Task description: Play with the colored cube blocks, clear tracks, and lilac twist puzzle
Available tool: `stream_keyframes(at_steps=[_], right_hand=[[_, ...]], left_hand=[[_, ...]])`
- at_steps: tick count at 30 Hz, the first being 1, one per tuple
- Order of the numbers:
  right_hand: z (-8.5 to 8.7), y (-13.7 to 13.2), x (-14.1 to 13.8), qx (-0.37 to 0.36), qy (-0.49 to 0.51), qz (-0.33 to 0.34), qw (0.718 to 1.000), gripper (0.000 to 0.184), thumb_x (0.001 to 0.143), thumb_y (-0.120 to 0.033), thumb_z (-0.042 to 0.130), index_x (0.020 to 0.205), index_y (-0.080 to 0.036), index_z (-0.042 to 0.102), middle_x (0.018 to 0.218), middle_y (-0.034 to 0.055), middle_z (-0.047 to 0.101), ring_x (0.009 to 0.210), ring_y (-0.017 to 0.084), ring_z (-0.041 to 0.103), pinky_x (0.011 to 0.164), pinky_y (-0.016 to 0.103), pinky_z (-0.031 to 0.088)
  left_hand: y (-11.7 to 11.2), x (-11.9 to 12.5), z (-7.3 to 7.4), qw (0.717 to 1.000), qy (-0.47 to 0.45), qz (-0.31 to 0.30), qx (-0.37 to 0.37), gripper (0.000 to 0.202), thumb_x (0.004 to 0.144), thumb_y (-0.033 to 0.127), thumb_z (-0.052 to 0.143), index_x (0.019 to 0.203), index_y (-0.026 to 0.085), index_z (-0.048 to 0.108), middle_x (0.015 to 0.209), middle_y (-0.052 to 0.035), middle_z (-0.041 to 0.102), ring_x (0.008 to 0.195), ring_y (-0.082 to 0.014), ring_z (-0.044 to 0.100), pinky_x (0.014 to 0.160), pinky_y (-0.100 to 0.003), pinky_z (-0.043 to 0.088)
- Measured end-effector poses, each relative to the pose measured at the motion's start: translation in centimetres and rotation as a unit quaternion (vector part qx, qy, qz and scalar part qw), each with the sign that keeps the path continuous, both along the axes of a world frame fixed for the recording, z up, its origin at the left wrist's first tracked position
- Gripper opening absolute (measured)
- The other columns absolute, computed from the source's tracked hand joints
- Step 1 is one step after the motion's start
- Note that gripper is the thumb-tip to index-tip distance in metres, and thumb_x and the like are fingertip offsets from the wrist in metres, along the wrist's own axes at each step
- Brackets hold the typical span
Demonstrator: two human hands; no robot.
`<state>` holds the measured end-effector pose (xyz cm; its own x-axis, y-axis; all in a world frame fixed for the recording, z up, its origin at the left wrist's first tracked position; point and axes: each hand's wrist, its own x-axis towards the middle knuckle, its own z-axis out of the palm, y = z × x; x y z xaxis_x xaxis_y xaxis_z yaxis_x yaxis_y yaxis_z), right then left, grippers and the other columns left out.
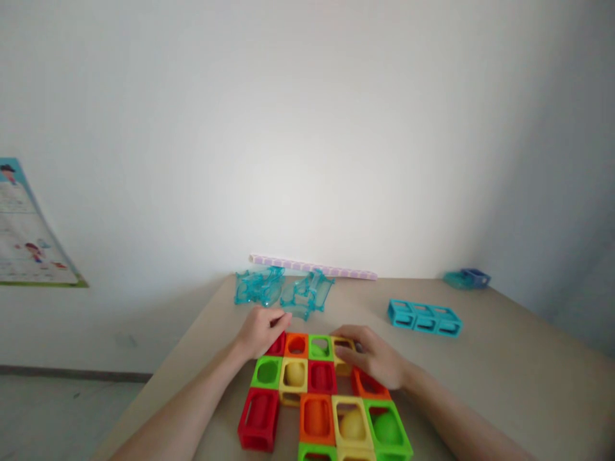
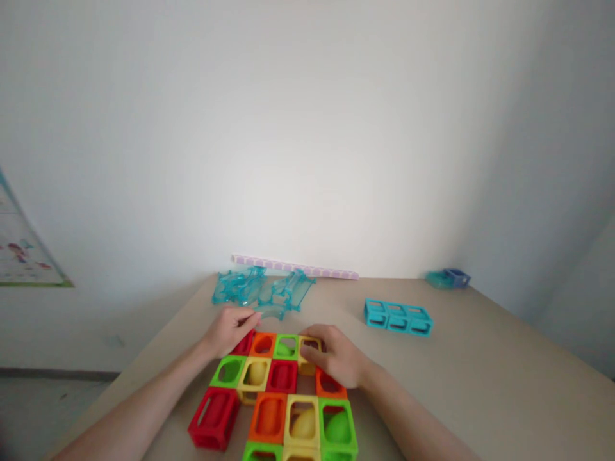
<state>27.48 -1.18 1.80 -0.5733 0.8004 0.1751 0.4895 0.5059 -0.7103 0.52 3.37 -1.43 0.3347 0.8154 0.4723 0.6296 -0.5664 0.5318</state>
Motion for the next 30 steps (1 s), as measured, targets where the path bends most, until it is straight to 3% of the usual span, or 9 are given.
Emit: stream_keyframes(at_steps=[4,8,11,15,18,20,22,25,30], right_hand=[[0.1,-0.1,-0.1,0.002,-0.007,0.004,1.0,0.025,0.089,-0.032,0.05,0.095,-0.016,0.069,0.085,0.0022,0.067,0.075,0.018,0.056,0.065,0.026,0.04],[-0.4,0.2,0.2,0.02,-0.025,0.004,0.999,0.024,0.091,-0.031,0.049,0.093,-0.017,0.068,0.081,0.0019,0.065,0.073,0.017,0.055,0.064,0.026,0.04],[-0.2,0.4,0.6,0.063,-0.053,0.0,0.997,0.021,0.089,-0.029,0.051,0.092,-0.018,0.067,0.084,0.0038,0.065,0.077,0.018,0.057,0.07,0.028,0.043],[2.2,-0.6,-0.6,0.178,-0.076,-0.01,0.981,0.023,0.084,-0.027,0.057,0.104,-0.019,0.065,0.101,0.0091,0.062,0.096,0.023,0.057,0.086,0.033,0.042],[4.8,-2.7,-4.1,0.211,-0.114,0.066,0.968,0.018,0.085,-0.032,0.057,0.097,-0.02,0.065,0.094,0.0074,0.064,0.087,0.021,0.059,0.075,0.029,0.044],[5.6,-4.2,-7.2,0.229,-0.154,0.118,0.954,0.027,0.082,-0.046,0.061,0.089,-0.02,0.064,0.09,0.007,0.067,0.079,0.021,0.061,0.066,0.029,0.043],[5.2,-5.3,-10.0,0.246,-0.215,0.138,0.935,0.037,0.077,-0.054,0.062,0.089,-0.019,0.064,0.082,0.0079,0.068,0.07,0.022,0.062,0.059,0.031,0.041],[3.4,-6.0,-12.3,0.251,-0.323,0.161,0.898,0.034,0.08,-0.048,0.06,0.086,-0.015,0.064,0.074,0.0101,0.069,0.059,0.023,0.062,0.049,0.032,0.037],[2.1,-6.0,-12.1,0.293,-0.283,0.17,0.897,0.023,0.086,-0.04,0.053,0.084,-0.018,0.059,0.071,0.0044,0.069,0.056,0.02,0.063,0.045,0.029,0.032]], left_hand=[[0.1,0.3,-0.1,0.998,0.01,-0.008,0.055,0.045,0.087,0.036,0.05,0.046,0.017,0.049,0.047,0.0035,0.037,0.05,-0.0102,0.034,0.055,-0.025,0.025],[0.0,0.3,-0.1,0.999,-0.025,-0.017,0.035,0.04,0.088,0.035,0.047,0.053,0.017,0.057,0.048,0.0032,0.04,0.048,-0.0104,0.038,0.053,-0.025,0.026],[-0.1,0.1,-0.1,0.998,-0.053,-0.022,0.016,0.038,0.089,0.035,0.046,0.061,0.015,0.063,0.052,0.0008,0.051,0.051,-0.0117,0.046,0.053,-0.024,0.031],[0.1,0.0,-0.2,0.996,-0.072,-0.043,-0.01,0.031,0.087,0.034,0.049,0.074,0.014,0.068,0.068,-0.0036,0.066,0.063,-0.0151,0.058,0.062,-0.025,0.041],[0.2,0.0,-0.3,0.994,-0.083,-0.065,-0.033,0.031,0.086,0.036,0.05,0.079,0.014,0.07,0.07,-0.004,0.068,0.065,-0.016,0.059,0.063,-0.025,0.043],[0.2,-0.1,-0.2,0.993,-0.091,-0.069,-0.039,0.032,0.086,0.037,0.05,0.08,0.013,0.07,0.072,-0.0048,0.069,0.068,-0.0168,0.06,0.066,-0.026,0.043],[0.0,-0.4,-0.1,0.991,-0.094,-0.082,-0.047,0.032,0.086,0.038,0.05,0.082,0.013,0.07,0.078,-0.006,0.07,0.074,-0.0178,0.061,0.071,-0.027,0.044],[-0.3,-1.0,0.3,0.981,-0.088,-0.145,-0.09,0.036,0.082,0.045,0.054,0.089,0.013,0.069,0.083,-0.0063,0.069,0.075,-0.0182,0.06,0.071,-0.027,0.044],[-0.5,-1.3,0.7,0.976,-0.06,-0.169,-0.126,0.05,0.065,0.054,0.07,0.091,0.012,0.067,0.079,-0.0041,0.065,0.069,-0.0163,0.054,0.065,-0.026,0.043]])
